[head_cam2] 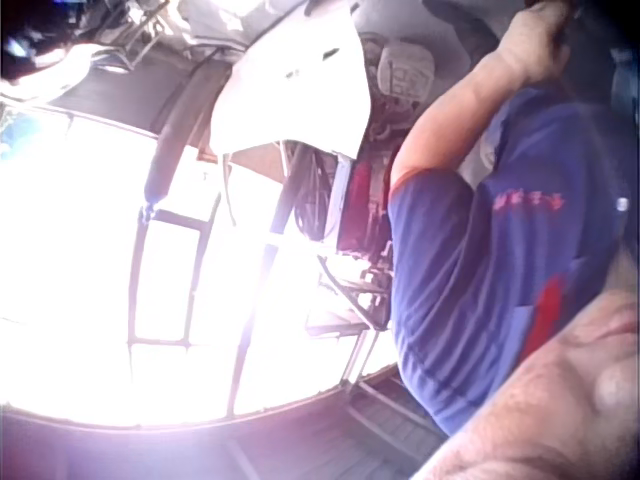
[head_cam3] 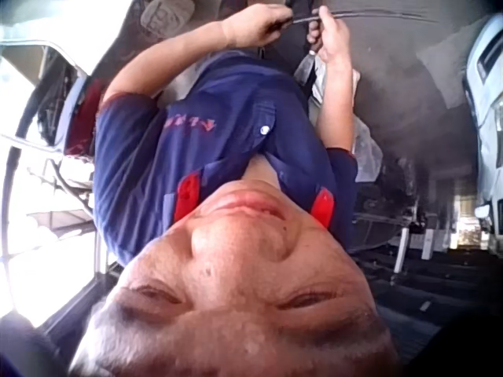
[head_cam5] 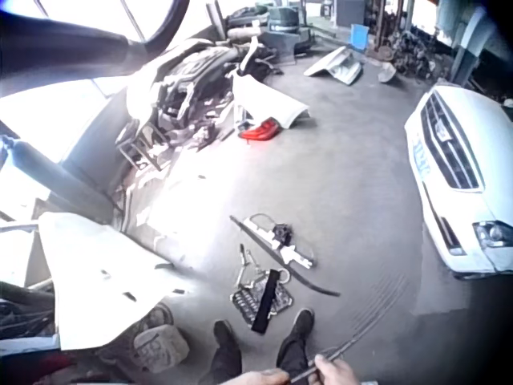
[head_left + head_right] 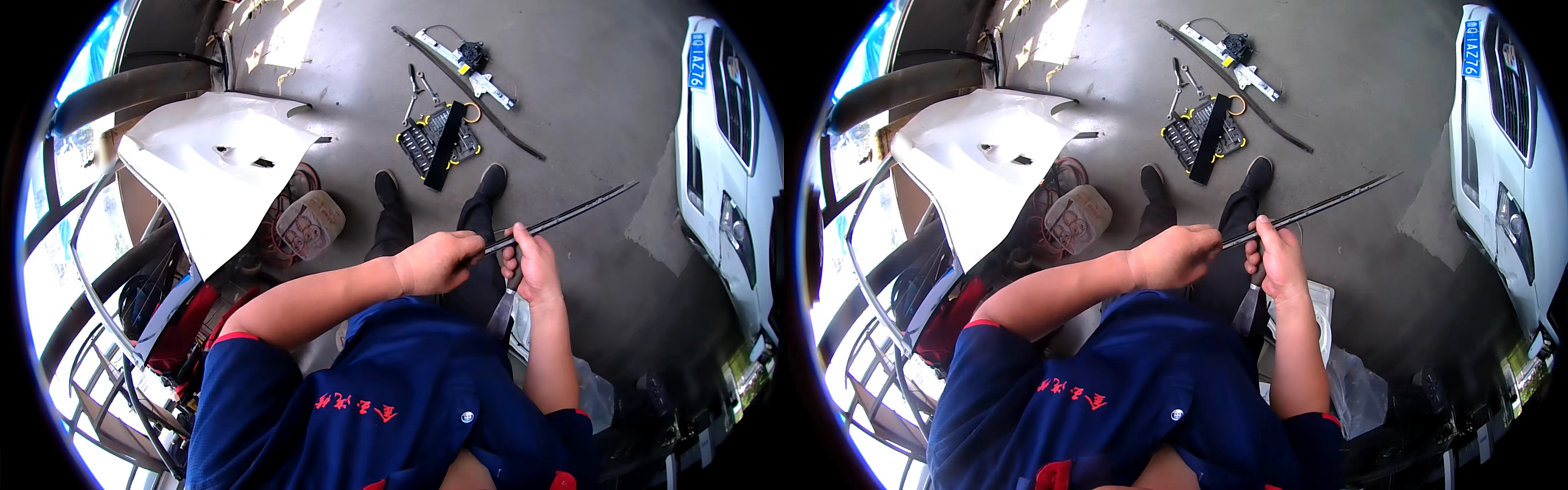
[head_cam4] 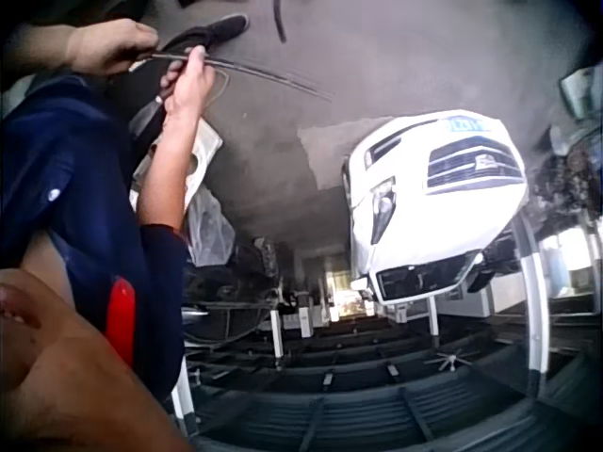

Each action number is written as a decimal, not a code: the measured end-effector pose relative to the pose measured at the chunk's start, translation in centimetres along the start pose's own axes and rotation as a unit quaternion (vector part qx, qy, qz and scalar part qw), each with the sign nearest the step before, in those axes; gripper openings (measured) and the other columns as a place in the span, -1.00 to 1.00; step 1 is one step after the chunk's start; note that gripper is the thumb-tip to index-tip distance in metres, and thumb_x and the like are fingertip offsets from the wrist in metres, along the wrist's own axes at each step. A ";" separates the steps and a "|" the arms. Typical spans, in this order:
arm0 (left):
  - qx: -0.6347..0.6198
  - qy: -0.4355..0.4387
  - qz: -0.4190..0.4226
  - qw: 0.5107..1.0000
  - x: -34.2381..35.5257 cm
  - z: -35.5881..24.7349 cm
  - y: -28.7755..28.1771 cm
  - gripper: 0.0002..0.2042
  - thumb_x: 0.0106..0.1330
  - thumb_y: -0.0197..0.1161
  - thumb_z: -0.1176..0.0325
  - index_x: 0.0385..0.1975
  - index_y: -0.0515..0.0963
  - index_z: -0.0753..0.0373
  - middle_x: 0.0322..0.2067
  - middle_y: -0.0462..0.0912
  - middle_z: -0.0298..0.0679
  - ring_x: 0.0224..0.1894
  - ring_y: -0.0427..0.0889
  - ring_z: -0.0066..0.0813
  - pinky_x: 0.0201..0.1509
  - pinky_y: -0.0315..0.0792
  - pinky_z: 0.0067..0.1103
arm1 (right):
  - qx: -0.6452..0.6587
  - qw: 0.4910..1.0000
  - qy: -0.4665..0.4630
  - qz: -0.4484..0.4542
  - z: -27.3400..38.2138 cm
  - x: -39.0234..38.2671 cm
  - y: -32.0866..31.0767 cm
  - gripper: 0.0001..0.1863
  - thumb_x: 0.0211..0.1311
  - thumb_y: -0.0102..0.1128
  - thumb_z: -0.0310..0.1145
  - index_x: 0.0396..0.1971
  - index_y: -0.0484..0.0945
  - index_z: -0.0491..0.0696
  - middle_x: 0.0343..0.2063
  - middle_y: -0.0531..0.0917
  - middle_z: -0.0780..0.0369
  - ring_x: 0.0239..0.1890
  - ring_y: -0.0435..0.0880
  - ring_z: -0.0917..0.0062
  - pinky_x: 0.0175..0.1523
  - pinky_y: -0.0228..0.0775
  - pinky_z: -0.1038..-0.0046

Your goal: The person removes a rubber weather stripping from a white car door frame using a flathead screwdriver. They then use the screwdriver to scrape and clean the metal channel of the door frame where the seal was attached.

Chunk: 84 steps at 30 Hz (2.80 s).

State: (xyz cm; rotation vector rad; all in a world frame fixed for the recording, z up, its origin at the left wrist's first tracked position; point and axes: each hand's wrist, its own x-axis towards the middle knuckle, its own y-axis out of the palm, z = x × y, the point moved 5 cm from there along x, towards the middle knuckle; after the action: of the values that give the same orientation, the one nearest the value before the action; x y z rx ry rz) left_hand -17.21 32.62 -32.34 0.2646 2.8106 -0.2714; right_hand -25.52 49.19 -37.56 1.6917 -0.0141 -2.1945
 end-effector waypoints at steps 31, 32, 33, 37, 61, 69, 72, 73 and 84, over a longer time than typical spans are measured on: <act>0.043 0.142 -0.102 0.984 26.7 -16.3 -5.4 -0.82 0.04 0.17 0.68 -0.38 0.41 0.29 -0.37 0.48 -0.12 -0.25 0.58 0.00 -0.20 0.47 -0.28 | -0.102 0.978 -0.175 0.042 35.3 -1.6 -8.4 -0.69 0.45 0.18 -0.12 -0.23 0.53 -0.09 -0.60 0.50 0.32 -0.66 0.38 0.68 -0.57 0.27 0.55; 0.038 0.150 -0.107 0.982 28.5 -16.3 -6.2 -0.82 0.04 0.17 0.68 -0.38 0.41 0.29 -0.37 0.48 -0.12 -0.25 0.58 0.00 -0.20 0.47 -0.28 | -0.109 0.978 -0.172 0.045 37.3 -0.9 -8.2 -0.70 0.46 0.18 -0.12 -0.24 0.53 -0.09 -0.60 0.50 0.32 -0.66 0.38 0.68 -0.57 0.28 0.55; 0.042 0.155 -0.117 0.980 30.3 -16.5 -6.9 -0.83 0.05 0.16 0.67 -0.38 0.41 0.29 -0.37 0.48 -0.11 -0.25 0.58 0.01 -0.19 0.47 -0.28 | -0.121 0.977 -0.169 0.043 39.4 -0.4 -8.3 -0.70 0.46 0.17 -0.12 -0.24 0.53 -0.09 -0.60 0.50 0.32 -0.66 0.39 0.68 -0.57 0.28 0.55; 0.005 0.133 -0.129 0.983 37.0 -17.5 -10.1 -0.84 0.06 0.16 0.65 -0.39 0.40 0.30 -0.37 0.47 -0.10 -0.27 0.56 0.03 -0.19 0.46 -0.27 | -0.163 0.976 -0.138 0.029 47.4 2.1 -8.4 -0.69 0.47 0.16 -0.11 -0.24 0.52 -0.10 -0.60 0.50 0.32 -0.65 0.40 0.68 -0.57 0.27 0.55; -0.055 -0.049 -0.611 0.788 39.2 -21.8 -23.0 -0.83 0.10 0.22 0.67 -0.34 0.47 0.27 -0.35 0.53 -0.23 -0.38 0.57 -0.40 -0.34 0.45 -0.50 | -0.525 0.776 0.027 0.349 65.3 10.7 17.4 -0.70 0.50 0.11 -0.12 -0.20 0.51 -0.09 -0.59 0.52 0.36 -0.66 0.41 0.73 -0.56 0.32 0.60; -0.065 -0.099 -0.705 0.699 43.8 -24.6 -26.0 -0.85 0.05 0.19 0.69 -0.41 0.45 0.32 -0.42 0.51 -0.22 -0.42 0.54 -0.42 -0.32 0.45 -0.52 | -0.623 0.669 0.066 0.400 70.3 11.6 23.3 -0.70 0.48 0.14 -0.11 -0.24 0.54 -0.08 -0.59 0.55 0.38 -0.65 0.42 0.76 -0.54 0.33 0.63; -0.085 -0.123 -0.731 0.665 44.3 -25.0 -26.6 -0.85 0.05 0.20 0.68 -0.41 0.45 0.32 -0.43 0.49 -0.24 -0.45 0.49 -0.45 -0.35 0.41 -0.53 | -0.649 0.623 0.097 0.427 70.1 11.9 25.6 -0.70 0.48 0.13 -0.11 -0.26 0.55 -0.08 -0.59 0.55 0.39 -0.64 0.43 0.77 -0.55 0.32 0.64; -0.084 -0.125 -0.745 0.649 44.4 -24.6 -26.3 -0.85 0.05 0.20 0.68 -0.42 0.44 0.32 -0.44 0.48 -0.26 -0.46 0.46 -0.48 -0.38 0.38 -0.55 | -0.657 0.603 0.098 0.441 69.5 11.9 26.3 -0.69 0.48 0.12 -0.11 -0.28 0.55 -0.07 -0.59 0.55 0.39 -0.64 0.43 0.77 -0.54 0.32 0.64; -0.085 -0.180 -0.813 0.548 39.3 -22.8 -33.7 -0.77 0.14 0.28 0.65 -0.25 0.44 0.27 -0.28 0.51 -0.25 -0.44 0.50 -0.51 -0.37 0.42 -0.60 | -0.724 0.516 0.080 0.451 65.8 14.1 38.9 -0.70 0.48 0.11 -0.12 -0.27 0.56 -0.08 -0.62 0.56 0.37 -0.65 0.45 0.74 -0.54 0.34 0.61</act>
State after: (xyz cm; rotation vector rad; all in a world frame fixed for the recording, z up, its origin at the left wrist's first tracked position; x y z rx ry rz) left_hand -67.51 10.98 -18.10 -2.1782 1.6633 -0.3057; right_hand -79.20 -5.21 -23.38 0.4936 0.6353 -0.5713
